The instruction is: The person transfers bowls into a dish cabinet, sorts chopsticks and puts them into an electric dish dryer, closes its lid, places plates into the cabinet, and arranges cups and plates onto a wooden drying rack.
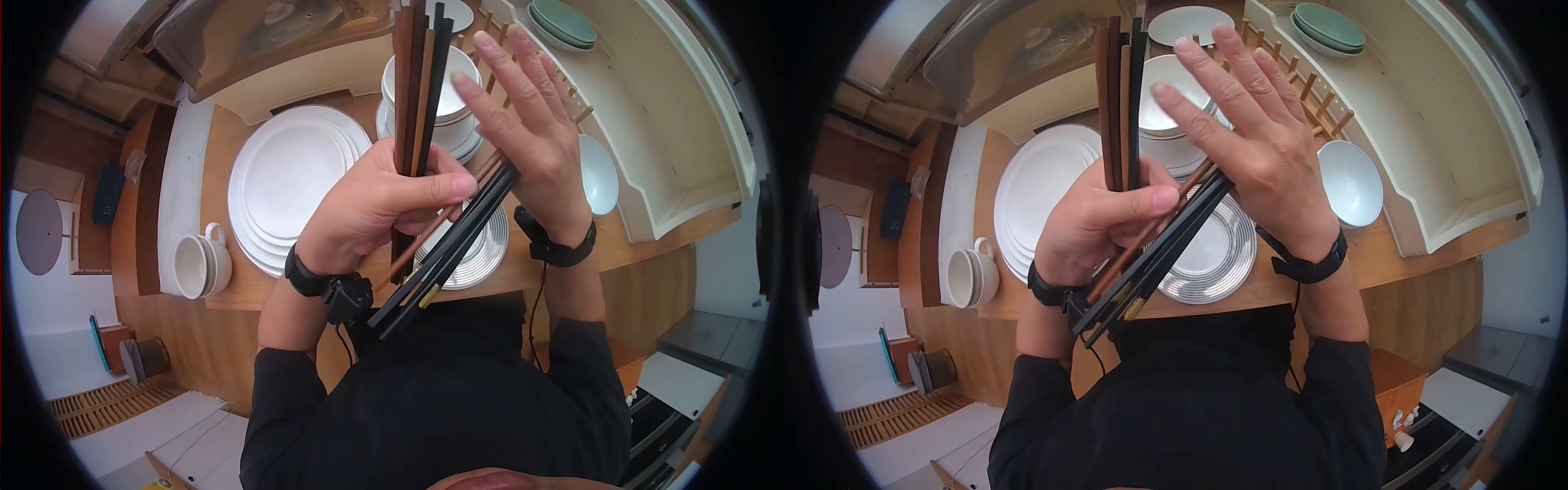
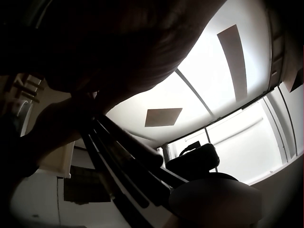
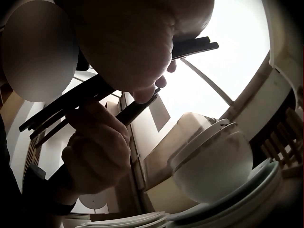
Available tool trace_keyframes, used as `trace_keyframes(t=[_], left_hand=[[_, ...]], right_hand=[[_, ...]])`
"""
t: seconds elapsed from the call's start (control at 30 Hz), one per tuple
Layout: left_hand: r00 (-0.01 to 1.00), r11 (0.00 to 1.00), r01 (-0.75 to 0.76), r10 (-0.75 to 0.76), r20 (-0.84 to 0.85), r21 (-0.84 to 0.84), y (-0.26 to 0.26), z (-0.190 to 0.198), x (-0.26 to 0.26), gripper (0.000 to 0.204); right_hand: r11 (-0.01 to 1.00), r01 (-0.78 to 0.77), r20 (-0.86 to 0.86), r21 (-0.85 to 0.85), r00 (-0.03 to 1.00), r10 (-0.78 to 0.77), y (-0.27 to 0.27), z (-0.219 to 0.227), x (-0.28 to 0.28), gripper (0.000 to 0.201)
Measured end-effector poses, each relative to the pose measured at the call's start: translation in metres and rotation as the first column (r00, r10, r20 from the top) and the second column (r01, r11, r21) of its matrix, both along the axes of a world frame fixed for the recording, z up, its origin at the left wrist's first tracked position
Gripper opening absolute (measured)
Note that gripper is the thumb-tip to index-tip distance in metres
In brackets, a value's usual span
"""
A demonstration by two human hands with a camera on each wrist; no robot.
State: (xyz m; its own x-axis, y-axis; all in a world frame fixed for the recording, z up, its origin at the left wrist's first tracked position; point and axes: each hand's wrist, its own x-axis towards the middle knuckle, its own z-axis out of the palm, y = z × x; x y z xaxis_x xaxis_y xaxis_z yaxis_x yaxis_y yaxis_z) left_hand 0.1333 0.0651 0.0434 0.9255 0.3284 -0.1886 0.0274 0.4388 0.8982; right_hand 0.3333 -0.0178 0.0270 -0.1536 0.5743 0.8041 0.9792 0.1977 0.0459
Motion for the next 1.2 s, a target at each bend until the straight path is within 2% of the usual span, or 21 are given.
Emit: trace_keyframes(t=[0.07,0.17,0.23,0.3,0.33,0.37,0.4,0.43,0.5,0.57,0.63,0.67,0.7,0.73,0.77,0.83,1.0,1.03,1.1,1.17,1.2], left_hand=[[0.994,0.992,-0.111,0.111,-0.003,-0.059,-0.004,0.007,0.003,0.027],[0.992,0.997,-0.039,0.046,0.115,-0.061,0.005,-0.009,0.003,0.029],[0.986,0.996,-0.001,0.017,0.167,-0.093,0.009,-0.011,0.003,0.028],[0.956,0.988,-0.103,0.131,0.262,-0.119,0.011,-0.014,0.003,0.026],[0.947,0.985,-0.028,0.080,0.310,-0.170,0.016,-0.014,0.000,0.026],[0.946,0.985,-0.032,0.084,0.313,-0.168,0.016,-0.014,0.000,0.026],[0.938,0.987,-0.064,0.110,0.330,-0.149,0.015,-0.013,0.001,0.023],[0.928,0.987,-0.095,0.136,0.348,-0.130,0.013,-0.013,0.002,0.021],[0.912,0.984,-0.131,0.167,0.374,-0.121,0.010,-0.014,0.005,0.021],[0.919,0.979,-0.126,0.177,0.352,-0.163,0.009,-0.014,0.005,0.023],[0.925,0.969,-0.080,0.159,0.345,-0.233,0.010,-0.008,0.001,0.022],[0.932,0.953,-0.030,0.136,0.336,-0.302,0.011,-0.006,0.000,0.023],[0.931,0.953,-0.029,0.135,0.339,-0.300,0.011,-0.007,0.001,0.023],[0.920,0.944,-0.057,0.176,0.351,-0.324,0.012,-0.009,0.003,0.027],[0.907,0.934,-0.084,0.216,0.362,-0.348,0.014,-0.011,0.004,0.033],[0.910,0.921,-0.083,0.225,0.347,-0.381,0.020,-0.014,0.002,0.037],[0.905,0.914,-0.150,0.281,0.321,-0.377,0.020,-0.011,0.000,0.046],[0.902,0.918,-0.193,0.305,0.306,-0.346,0.019,-0.011,0.001,0.043],[0.896,0.919,-0.238,0.333,0.295,-0.315,0.015,-0.007,0.001,0.040],[0.918,0.936,-0.310,0.340,0.206,-0.168,0.011,-0.002,0.000,0.026],[0.916,0.934,-0.314,0.345,0.207,-0.168,0.011,-0.004,0.000,0.026]], right_hand=[[0.999,0.038,-0.029,0.013,0.999,-0.038,0.001,0.001,0.003,0.046],[0.997,0.070,-0.084,0.042,0.994,-0.066,0.004,-0.002,0.014,0.051],[0.998,-0.008,-0.270,0.055,0.962,0.022,0.003,-0.007,0.025,0.047],[0.993,0.030,-0.301,0.113,0.954,0.006,0.001,-0.009,0.030,0.038],[0.997,-0.029,-0.600,0.077,0.797,0.070,-0.004,-0.010,0.029,0.033],[0.993,-0.099,-0.832,0.061,0.545,0.106,-0.007,-0.010,0.027,0.029],[0.980,-0.188,-0.905,0.064,0.403,0.136,-0.008,-0.008,0.023,0.027],[0.979,-0.193,-0.903,0.066,0.405,0.141,-0.011,-0.003,0.022,0.027],[0.883,-0.465,-0.997,0.063,-0.074,0.032,-0.018,0.006,0.021,0.025],[0.857,-0.512,-0.995,0.046,-0.103,-0.008,-0.018,0.007,0.018,0.027],[0.768,-0.629,-0.965,0.123,-0.255,-0.055,-0.019,0.006,0.016,0.026],[0.767,-0.630,-0.966,0.122,-0.252,-0.053,-0.020,0.006,0.014,0.026],[0.714,-0.682,-0.952,0.161,-0.298,-0.071,-0.020,0.006,0.011,0.025],[0.658,-0.726,-0.935,0.201,-0.341,-0.091,-0.020,0.005,0.008,0.023],[0.658,-0.725,-0.937,0.201,-0.339,-0.088,-0.019,0.004,0.007,0.023],[0.545,-0.807,-0.927,0.228,-0.351,-0.132,-0.018,-0.002,0.005,0.021],[0.535,-0.809,-0.939,0.243,-0.335,-0.081,-0.009,-0.012,-0.004,0.025],[0.532,-0.812,-0.940,0.240,-0.332,-0.083,-0.009,-0.012,-0.005,0.025],[0.527,-0.830,-0.968,0.180,-0.246,-0.057,-0.008,-0.013,-0.005,0.025],[0.523,-0.838,-0.971,0.157,-0.228,-0.075,-0.009,-0.010,-0.007,0.025],[0.522,-0.842,-0.973,0.136,-0.214,-0.092,-0.009,-0.009,-0.008,0.026]])
